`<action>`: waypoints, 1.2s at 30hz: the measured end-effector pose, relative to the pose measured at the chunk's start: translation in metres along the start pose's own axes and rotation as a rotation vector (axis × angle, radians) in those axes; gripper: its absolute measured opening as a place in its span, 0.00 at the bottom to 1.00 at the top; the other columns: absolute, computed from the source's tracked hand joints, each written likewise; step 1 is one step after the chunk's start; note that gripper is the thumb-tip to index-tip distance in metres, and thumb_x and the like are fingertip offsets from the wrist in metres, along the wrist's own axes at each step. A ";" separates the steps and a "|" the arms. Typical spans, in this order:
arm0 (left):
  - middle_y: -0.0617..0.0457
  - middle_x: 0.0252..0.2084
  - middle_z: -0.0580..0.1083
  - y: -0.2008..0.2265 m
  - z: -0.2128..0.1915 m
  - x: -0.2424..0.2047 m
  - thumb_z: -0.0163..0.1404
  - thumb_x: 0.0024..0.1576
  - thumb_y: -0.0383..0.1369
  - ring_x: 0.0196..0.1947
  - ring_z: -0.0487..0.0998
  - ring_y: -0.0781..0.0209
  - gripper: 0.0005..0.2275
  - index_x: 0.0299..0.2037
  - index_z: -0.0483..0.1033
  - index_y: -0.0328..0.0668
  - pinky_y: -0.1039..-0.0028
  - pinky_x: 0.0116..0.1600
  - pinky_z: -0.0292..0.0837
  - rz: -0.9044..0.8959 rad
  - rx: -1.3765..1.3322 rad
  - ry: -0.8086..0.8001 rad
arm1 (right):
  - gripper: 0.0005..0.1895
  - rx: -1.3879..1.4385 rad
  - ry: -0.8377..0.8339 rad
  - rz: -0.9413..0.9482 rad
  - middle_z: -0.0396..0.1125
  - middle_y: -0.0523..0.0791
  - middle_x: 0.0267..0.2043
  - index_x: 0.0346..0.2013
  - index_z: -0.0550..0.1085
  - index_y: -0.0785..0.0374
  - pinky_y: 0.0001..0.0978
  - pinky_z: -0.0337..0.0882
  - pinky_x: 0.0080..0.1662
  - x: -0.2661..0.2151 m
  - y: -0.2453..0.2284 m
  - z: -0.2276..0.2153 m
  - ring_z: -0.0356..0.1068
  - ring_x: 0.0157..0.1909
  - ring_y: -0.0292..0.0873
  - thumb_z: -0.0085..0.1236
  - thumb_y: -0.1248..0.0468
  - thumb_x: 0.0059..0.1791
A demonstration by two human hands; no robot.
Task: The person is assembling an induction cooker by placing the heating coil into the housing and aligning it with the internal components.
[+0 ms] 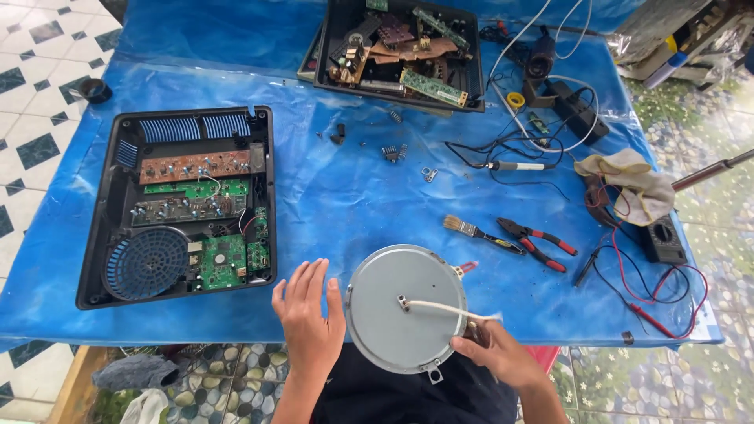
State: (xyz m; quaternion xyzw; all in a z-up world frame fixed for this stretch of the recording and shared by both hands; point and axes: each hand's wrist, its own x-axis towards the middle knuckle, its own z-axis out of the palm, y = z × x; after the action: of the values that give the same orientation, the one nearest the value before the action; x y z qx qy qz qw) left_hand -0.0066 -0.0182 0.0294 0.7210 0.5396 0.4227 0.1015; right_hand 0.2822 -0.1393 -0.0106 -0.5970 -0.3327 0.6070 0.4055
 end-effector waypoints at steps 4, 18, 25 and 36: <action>0.45 0.63 0.73 -0.013 0.023 -0.001 0.45 0.63 0.35 0.67 0.69 0.49 0.18 0.60 0.72 0.36 0.46 0.72 0.46 0.016 0.044 -0.080 | 0.36 -0.208 -0.099 -0.021 0.77 0.50 0.46 0.69 0.69 0.66 0.33 0.65 0.41 0.018 -0.053 0.003 0.66 0.39 0.41 0.61 0.57 0.46; 0.39 0.60 0.74 -0.022 0.032 -0.010 0.44 0.63 0.39 0.67 0.69 0.44 0.22 0.62 0.68 0.29 0.29 0.71 0.40 -0.039 0.042 -0.140 | 0.21 -1.004 0.134 -0.127 0.73 0.44 0.20 0.52 0.80 0.57 0.34 0.64 0.29 0.053 -0.126 0.025 0.62 0.20 0.40 0.61 0.53 0.47; 0.42 0.45 0.81 -0.014 0.026 0.003 0.48 0.62 0.34 0.53 0.80 0.50 0.15 0.51 0.77 0.27 0.41 0.72 0.52 -0.016 -0.006 -0.027 | 0.13 -0.956 0.417 -0.370 0.77 0.46 0.30 0.43 0.83 0.60 0.31 0.69 0.29 0.114 -0.167 0.005 0.69 0.25 0.41 0.61 0.59 0.49; 0.50 0.36 0.84 -0.001 0.004 -0.010 0.49 0.59 0.33 0.43 0.83 0.56 0.11 0.37 0.83 0.34 0.47 0.70 0.53 -0.053 -0.004 0.004 | 0.16 -1.170 0.367 -0.405 0.70 0.48 0.50 0.50 0.82 0.56 0.39 0.75 0.49 0.240 -0.154 -0.014 0.74 0.43 0.48 0.66 0.62 0.47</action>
State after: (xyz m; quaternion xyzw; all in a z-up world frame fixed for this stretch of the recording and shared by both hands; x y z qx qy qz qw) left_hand -0.0051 -0.0248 0.0214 0.7055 0.5577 0.4224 0.1129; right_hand 0.3209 0.1421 0.0161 -0.7388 -0.6400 0.1250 0.1699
